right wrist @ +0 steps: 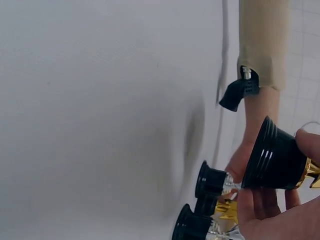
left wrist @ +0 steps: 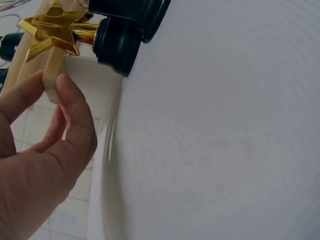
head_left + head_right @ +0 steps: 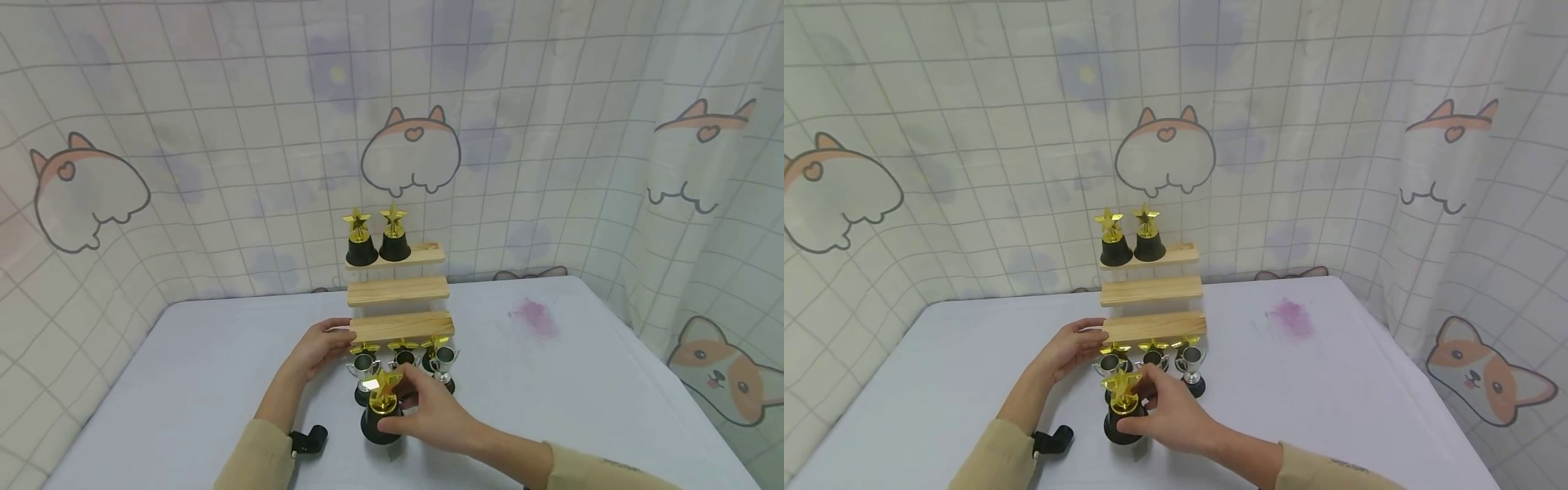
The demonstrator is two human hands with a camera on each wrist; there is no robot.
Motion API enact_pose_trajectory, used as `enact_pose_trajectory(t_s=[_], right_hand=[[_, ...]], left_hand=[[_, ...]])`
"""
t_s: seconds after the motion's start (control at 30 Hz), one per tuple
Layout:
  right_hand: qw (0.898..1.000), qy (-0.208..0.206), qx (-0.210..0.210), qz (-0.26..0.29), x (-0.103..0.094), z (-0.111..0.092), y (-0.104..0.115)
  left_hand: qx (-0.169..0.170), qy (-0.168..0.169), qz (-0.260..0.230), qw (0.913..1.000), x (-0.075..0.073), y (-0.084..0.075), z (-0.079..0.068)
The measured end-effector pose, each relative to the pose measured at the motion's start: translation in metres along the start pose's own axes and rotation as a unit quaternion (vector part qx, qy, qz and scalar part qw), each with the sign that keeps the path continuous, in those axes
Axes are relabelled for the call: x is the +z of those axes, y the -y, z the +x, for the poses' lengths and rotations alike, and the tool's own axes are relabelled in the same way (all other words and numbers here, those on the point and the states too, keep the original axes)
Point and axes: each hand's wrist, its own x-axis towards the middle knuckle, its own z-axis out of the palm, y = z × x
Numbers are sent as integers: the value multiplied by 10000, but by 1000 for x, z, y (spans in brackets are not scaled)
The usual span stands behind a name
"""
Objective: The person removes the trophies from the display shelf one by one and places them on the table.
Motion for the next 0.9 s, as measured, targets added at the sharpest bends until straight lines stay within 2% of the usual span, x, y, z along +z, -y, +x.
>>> enact_pose_trajectory(t_s=[0.43,0.6,0.9], right_hand=[[9983,239,504,-136,12,4,-11],[9982,341,450,-185,17,7,-20],[9973,334,133,-640,20,12,-26]], left_hand=[[-27,-18,-29,10000,2,2,2],[39,18,-23,10000,1,2,1],[60,12,-84,9999,1,2,3]])
